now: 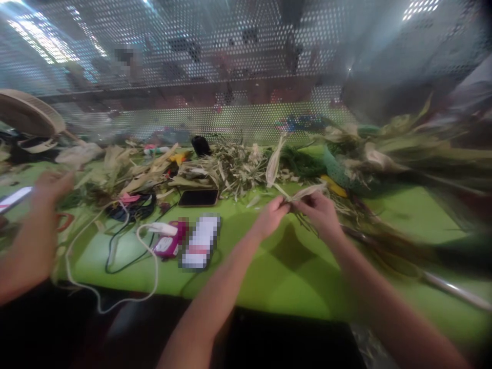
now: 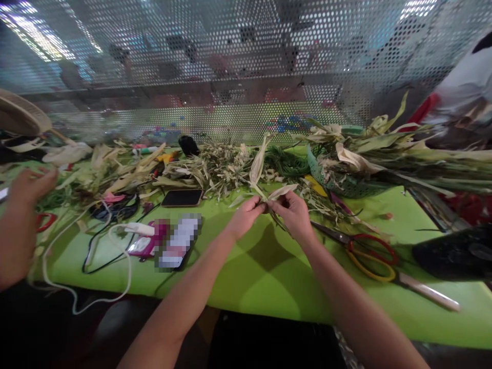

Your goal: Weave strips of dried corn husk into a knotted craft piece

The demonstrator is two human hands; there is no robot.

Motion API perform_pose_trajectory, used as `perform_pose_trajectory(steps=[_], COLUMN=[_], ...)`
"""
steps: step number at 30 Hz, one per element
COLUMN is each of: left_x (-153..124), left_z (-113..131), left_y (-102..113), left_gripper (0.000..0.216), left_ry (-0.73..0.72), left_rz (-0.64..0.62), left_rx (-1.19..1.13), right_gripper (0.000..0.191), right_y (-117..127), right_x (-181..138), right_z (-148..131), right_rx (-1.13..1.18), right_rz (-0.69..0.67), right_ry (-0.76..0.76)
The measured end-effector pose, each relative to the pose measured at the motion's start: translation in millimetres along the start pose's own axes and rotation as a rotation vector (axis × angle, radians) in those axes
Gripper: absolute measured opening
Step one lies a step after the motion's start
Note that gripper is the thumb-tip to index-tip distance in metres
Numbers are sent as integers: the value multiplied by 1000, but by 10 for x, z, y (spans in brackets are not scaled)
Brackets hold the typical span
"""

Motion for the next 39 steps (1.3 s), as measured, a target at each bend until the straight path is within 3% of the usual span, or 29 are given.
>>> perform_pose_trajectory(steps=[5, 9, 17, 24, 27, 34, 39], left_x=[-6, -33, -55, -25, -24, -46, -27], left_z=[29, 14, 21, -53, -43, 8, 13], left_y=[-55, -45, 0, -57, -61, 32, 45], left_gripper=[23, 15, 13, 4, 5, 15, 28], left_ry=[-20, 6, 63, 169, 185, 171, 86], left_rz=[79, 147, 143, 209, 218, 88, 95], left_rx=[-126, -98, -3, -386, -449, -200, -138], right_gripper=[33, 29, 31, 31, 33, 38, 36], right_y=[-39, -47, -24, -21, -15, -88, -96], right_x=[-1, -15, -16, -29, -29, -26, -17], right_z=[72, 38, -46, -65, -54, 53, 93], right_rx=[14, -52, -102, -148, -140, 116, 258], right_rz=[-43, -81, -91, -101, -112, -210, -135], right_ry=[-45, -34, -3, 20, -2, -192, -245])
Point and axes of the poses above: each hand's wrist, its own x-axis towards the middle knuckle, its own y-axis out of the back of the hand, z = x × y, the point moved 5 cm from there along x, towards the middle knuckle, and after that the axes turned 9 degrees about -x, right-handed, at the moved point
